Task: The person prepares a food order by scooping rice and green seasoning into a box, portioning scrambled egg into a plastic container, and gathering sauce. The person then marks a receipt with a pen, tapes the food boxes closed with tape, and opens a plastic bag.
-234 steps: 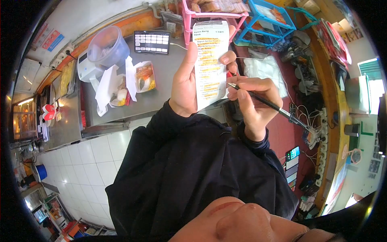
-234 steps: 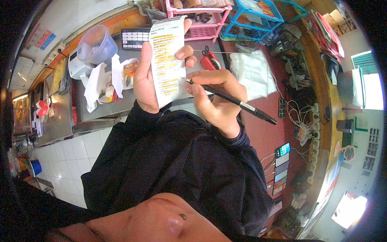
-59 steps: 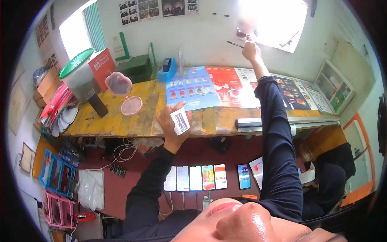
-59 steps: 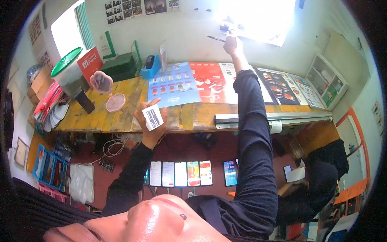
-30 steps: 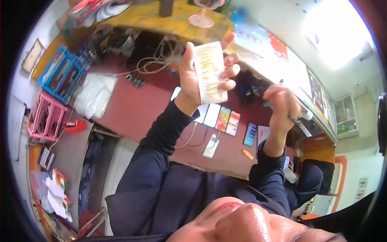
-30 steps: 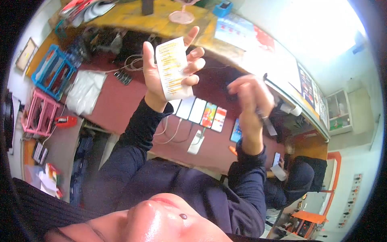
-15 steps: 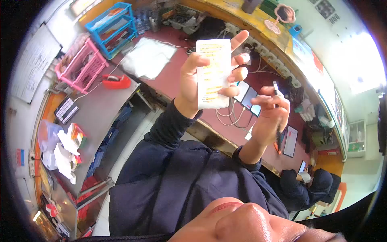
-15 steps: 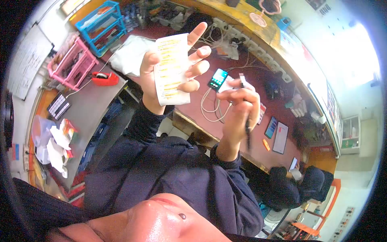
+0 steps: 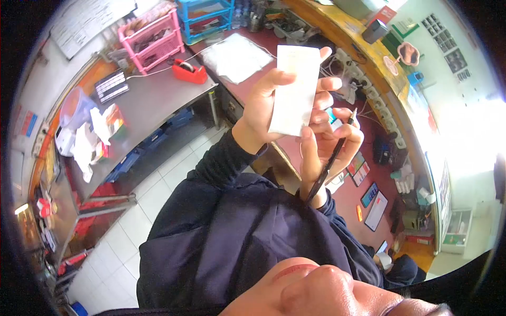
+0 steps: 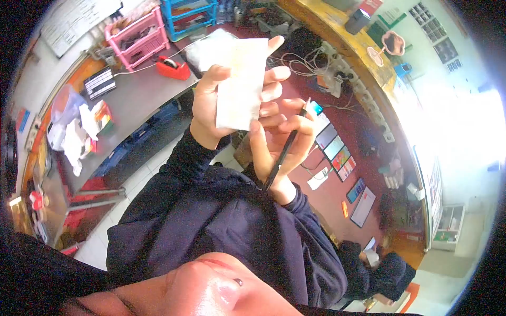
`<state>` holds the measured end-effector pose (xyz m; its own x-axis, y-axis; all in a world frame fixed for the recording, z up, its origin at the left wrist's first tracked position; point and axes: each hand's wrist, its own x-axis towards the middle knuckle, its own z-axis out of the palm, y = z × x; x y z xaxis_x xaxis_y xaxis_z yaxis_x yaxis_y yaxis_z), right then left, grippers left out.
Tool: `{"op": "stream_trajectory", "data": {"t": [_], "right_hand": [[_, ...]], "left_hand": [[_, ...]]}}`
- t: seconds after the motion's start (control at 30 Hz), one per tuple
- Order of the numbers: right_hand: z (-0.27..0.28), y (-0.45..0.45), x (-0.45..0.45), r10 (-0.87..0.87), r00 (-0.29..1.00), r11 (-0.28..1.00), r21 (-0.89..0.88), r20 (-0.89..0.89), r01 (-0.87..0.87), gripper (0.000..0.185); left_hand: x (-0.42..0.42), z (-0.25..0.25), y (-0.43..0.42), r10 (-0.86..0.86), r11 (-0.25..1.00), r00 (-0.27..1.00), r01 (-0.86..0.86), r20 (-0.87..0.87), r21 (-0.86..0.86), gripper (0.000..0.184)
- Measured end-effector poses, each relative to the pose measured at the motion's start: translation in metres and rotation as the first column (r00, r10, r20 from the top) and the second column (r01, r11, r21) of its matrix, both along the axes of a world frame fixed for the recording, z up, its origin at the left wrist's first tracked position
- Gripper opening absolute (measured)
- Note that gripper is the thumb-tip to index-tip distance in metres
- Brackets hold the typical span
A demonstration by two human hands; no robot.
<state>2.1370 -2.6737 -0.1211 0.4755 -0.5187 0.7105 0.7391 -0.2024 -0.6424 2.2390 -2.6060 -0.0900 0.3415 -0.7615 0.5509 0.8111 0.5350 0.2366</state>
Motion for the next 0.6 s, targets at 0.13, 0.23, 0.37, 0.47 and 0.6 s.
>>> {"op": "stream_trajectory", "data": {"t": [0.13,0.23,0.37,0.47,0.6], "right_hand": [[0.003,-0.008,-0.015,0.007,0.992,1.0,0.008,-0.127,-0.007,0.033],[0.008,-0.023,-0.024,0.07,0.997,0.993,-0.098,0.04,-0.065,0.049],[0.029,-0.014,-0.039,0.269,0.961,0.954,-0.123,-0.061,-0.275,0.038],[0.036,-0.002,-0.04,0.371,0.917,0.911,-0.135,-0.147,-0.39,0.02],[0.041,0.025,-0.029,0.359,0.896,0.896,-0.172,-0.262,-0.409,0.021]], "left_hand": [[-0.018,0.002,0.021,0.157,0.987,0.987,-0.158,0.034,0.013,0.071],[-0.034,0.0,0.035,0.245,0.97,0.968,-0.244,0.064,-0.01,0.072],[-0.06,-0.002,0.049,0.426,0.898,0.899,-0.433,0.101,0.07,0.072],[-0.07,-0.003,0.063,0.519,0.84,0.846,-0.532,0.126,0.11,0.071],[-0.075,-0.004,0.094,0.583,0.782,0.8,-0.6,0.143,0.169,0.069]]}}
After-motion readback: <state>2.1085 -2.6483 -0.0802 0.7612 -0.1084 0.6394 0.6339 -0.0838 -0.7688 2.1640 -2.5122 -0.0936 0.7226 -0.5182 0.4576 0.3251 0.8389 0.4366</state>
